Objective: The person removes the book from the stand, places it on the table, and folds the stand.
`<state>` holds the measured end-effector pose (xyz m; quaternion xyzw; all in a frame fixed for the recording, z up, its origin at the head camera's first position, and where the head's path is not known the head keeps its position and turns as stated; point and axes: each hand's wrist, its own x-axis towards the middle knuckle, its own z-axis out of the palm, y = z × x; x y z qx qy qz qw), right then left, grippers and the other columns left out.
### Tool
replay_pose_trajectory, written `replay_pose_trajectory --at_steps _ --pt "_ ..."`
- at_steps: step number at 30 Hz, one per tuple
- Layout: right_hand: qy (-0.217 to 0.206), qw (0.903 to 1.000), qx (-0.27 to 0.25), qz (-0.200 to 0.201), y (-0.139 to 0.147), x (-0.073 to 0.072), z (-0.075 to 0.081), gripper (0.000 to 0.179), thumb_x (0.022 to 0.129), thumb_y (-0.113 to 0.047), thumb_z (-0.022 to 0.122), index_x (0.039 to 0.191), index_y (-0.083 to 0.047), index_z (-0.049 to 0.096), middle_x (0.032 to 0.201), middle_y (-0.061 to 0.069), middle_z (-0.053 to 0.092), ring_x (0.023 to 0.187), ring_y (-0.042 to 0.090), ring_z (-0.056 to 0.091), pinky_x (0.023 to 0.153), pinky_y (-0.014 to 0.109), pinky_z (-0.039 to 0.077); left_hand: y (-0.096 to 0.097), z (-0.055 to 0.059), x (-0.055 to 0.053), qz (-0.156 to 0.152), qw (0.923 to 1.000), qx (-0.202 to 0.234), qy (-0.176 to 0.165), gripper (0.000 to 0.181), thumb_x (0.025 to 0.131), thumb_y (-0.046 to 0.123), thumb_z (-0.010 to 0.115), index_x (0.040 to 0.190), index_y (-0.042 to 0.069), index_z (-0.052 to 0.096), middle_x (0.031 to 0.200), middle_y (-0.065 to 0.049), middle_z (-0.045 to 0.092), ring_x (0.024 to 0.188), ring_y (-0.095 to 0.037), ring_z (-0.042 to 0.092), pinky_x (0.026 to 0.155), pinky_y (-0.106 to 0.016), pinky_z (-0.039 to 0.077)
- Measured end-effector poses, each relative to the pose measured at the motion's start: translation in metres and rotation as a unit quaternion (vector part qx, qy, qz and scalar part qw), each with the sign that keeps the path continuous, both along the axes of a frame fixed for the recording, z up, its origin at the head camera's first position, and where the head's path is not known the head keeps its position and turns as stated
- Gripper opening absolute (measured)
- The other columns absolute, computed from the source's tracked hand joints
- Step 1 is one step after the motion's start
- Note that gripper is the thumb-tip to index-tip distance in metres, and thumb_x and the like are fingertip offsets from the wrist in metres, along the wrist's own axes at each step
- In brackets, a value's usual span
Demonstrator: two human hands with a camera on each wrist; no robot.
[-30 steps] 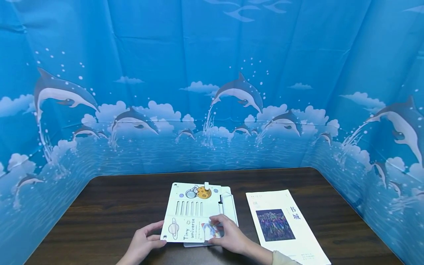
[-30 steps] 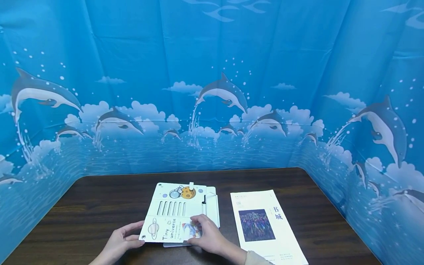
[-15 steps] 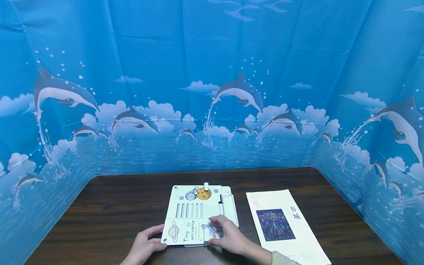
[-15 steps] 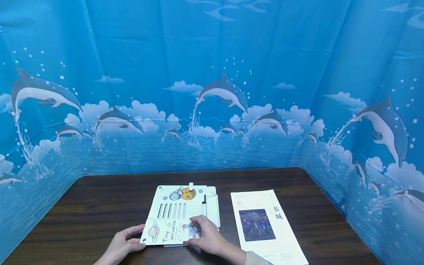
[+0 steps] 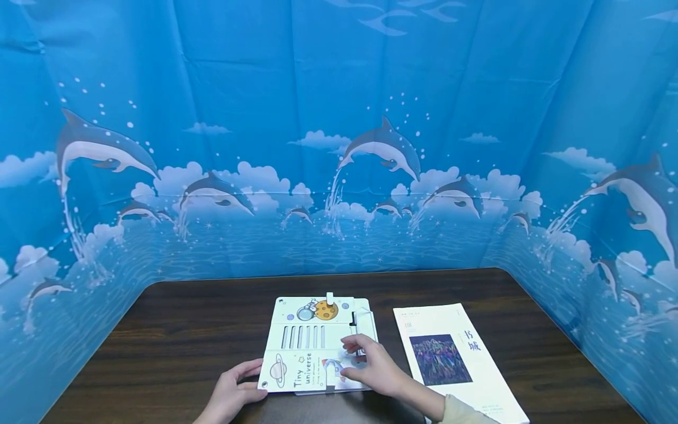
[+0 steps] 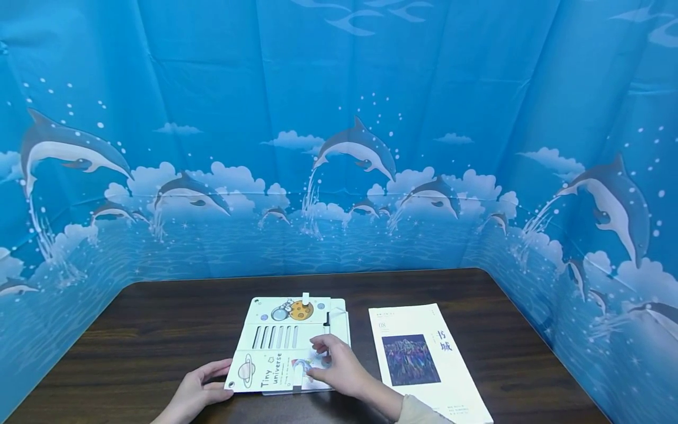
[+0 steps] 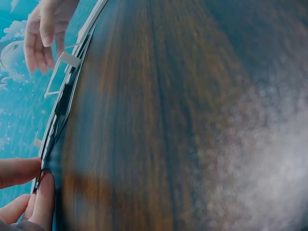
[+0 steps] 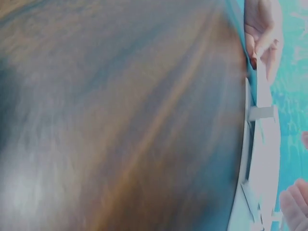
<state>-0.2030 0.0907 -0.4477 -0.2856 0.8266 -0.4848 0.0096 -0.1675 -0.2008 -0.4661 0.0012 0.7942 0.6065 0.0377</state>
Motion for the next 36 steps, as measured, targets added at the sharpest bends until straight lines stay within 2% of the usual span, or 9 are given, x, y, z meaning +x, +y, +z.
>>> replay_pose_trajectory --at_steps 3,6,12,16,22,27,36 --pt "-0.017 0.9997 -0.002 -0.015 0.008 -0.004 0.006 0.042 0.077 -0.010 0.069 0.113 0.004 0.053 0.105 0.016 0.058 0.094 0.030 0.056 0.078 0.033 0.051 0.000 0.000 0.000 0.001 1.0000 -0.002 -0.004 0.062 0.066 -0.013 0.067 0.121 -0.021 0.040 0.107 -0.030 0.056 0.086 -0.030 0.064 0.068 -0.026 0.052" --pt "-0.017 0.9991 0.000 -0.038 0.016 -0.007 0.009 0.038 0.078 -0.009 0.068 0.112 0.003 0.055 0.102 0.015 0.059 0.092 0.029 0.057 0.074 0.033 0.052 -0.001 0.001 0.000 0.002 1.0000 -0.008 -0.004 0.061 0.066 -0.012 0.067 0.120 -0.021 0.040 0.106 -0.029 0.057 0.086 -0.031 0.064 0.067 -0.027 0.052" --pt "-0.014 0.9975 0.013 -0.069 0.028 -0.012 0.004 0.032 0.078 -0.008 0.067 0.106 0.003 0.058 0.092 0.009 0.061 0.084 0.022 0.058 0.068 0.030 0.051 -0.003 0.001 0.000 -0.002 1.0000 -0.003 -0.003 0.061 0.066 -0.013 0.066 0.120 -0.022 0.039 0.106 -0.029 0.056 0.087 -0.031 0.064 0.068 -0.028 0.053" --pt "-0.012 0.9975 0.021 -0.067 0.033 -0.012 -0.006 0.025 0.078 -0.005 0.066 0.101 0.003 0.060 0.087 0.006 0.061 0.078 0.014 0.057 0.064 0.024 0.049 -0.003 0.001 0.001 -0.004 1.0000 -0.001 -0.002 0.061 0.066 -0.013 0.066 0.120 -0.022 0.039 0.106 -0.029 0.057 0.086 -0.031 0.064 0.068 -0.028 0.053" --pt "0.007 0.9972 0.025 -0.070 0.037 -0.012 -0.017 0.016 0.079 0.002 0.061 0.095 0.002 0.061 0.083 0.005 0.060 0.073 0.007 0.054 0.065 0.022 0.050 -0.003 -0.001 0.001 0.001 1.0000 -0.009 0.000 0.061 0.065 -0.012 0.068 0.119 -0.021 0.041 0.105 -0.028 0.058 0.085 -0.030 0.064 0.067 -0.028 0.053" --pt "0.006 0.9965 0.033 -0.077 0.038 -0.013 -0.018 0.011 0.079 0.001 0.061 0.090 0.000 0.064 0.081 0.005 0.061 0.071 0.006 0.055 0.065 0.020 0.050 -0.003 -0.001 0.001 0.002 1.0000 -0.009 0.002 0.061 0.065 -0.012 0.068 0.120 -0.021 0.041 0.106 -0.029 0.057 0.085 -0.030 0.064 0.066 -0.026 0.052" --pt "-0.002 0.9957 0.048 -0.078 0.040 -0.015 -0.014 0.008 0.081 0.000 0.061 0.085 -0.003 0.067 0.086 0.003 0.064 0.076 0.011 0.058 0.066 0.022 0.049 -0.003 0.001 0.001 -0.005 1.0000 0.001 0.001 0.062 0.066 -0.012 0.068 0.121 -0.021 0.040 0.107 -0.030 0.056 0.086 -0.031 0.064 0.067 -0.027 0.053"
